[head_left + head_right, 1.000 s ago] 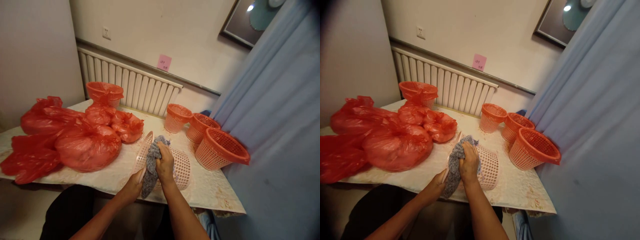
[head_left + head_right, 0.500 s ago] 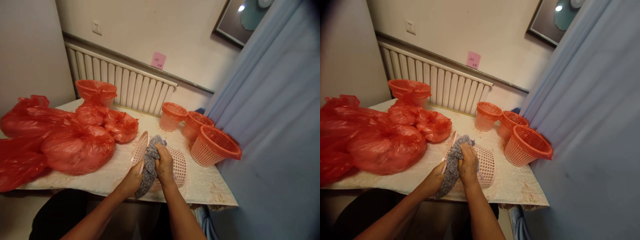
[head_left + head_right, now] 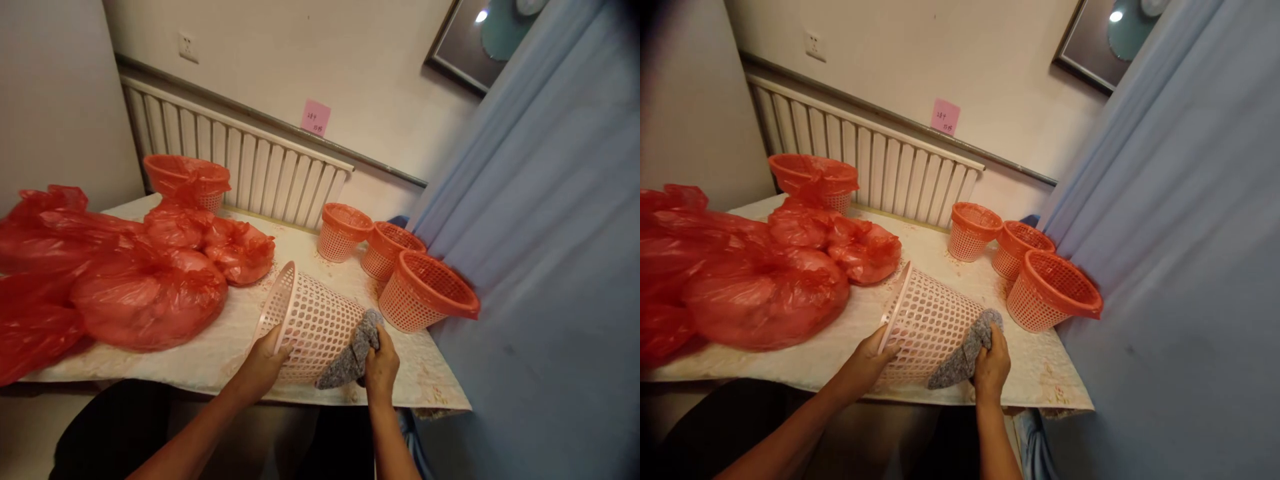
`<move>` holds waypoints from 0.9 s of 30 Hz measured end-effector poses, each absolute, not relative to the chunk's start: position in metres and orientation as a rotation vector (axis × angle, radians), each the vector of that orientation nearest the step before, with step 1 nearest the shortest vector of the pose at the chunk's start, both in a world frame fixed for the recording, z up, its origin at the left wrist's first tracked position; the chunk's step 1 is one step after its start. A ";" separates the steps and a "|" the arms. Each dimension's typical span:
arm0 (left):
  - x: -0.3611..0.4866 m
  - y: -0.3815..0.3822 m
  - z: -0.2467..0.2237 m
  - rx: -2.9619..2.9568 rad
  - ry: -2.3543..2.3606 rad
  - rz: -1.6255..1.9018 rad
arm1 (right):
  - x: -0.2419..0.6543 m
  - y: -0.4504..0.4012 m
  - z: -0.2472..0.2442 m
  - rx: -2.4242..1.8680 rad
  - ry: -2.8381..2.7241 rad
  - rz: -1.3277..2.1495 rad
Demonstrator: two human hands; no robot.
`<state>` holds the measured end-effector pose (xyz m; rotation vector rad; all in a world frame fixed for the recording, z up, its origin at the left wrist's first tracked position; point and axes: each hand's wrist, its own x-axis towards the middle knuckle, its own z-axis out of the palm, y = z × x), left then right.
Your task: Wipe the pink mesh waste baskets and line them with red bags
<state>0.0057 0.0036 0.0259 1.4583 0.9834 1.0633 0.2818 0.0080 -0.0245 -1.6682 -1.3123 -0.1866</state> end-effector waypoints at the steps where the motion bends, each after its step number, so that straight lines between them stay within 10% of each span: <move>1: 0.005 0.004 0.025 1.473 0.987 1.061 | 0.273 0.003 -0.028 -1.642 -1.314 -0.208; 27: -0.011 -0.010 -0.007 1.535 0.778 1.007 | 0.131 0.019 0.048 -1.066 -1.772 -0.133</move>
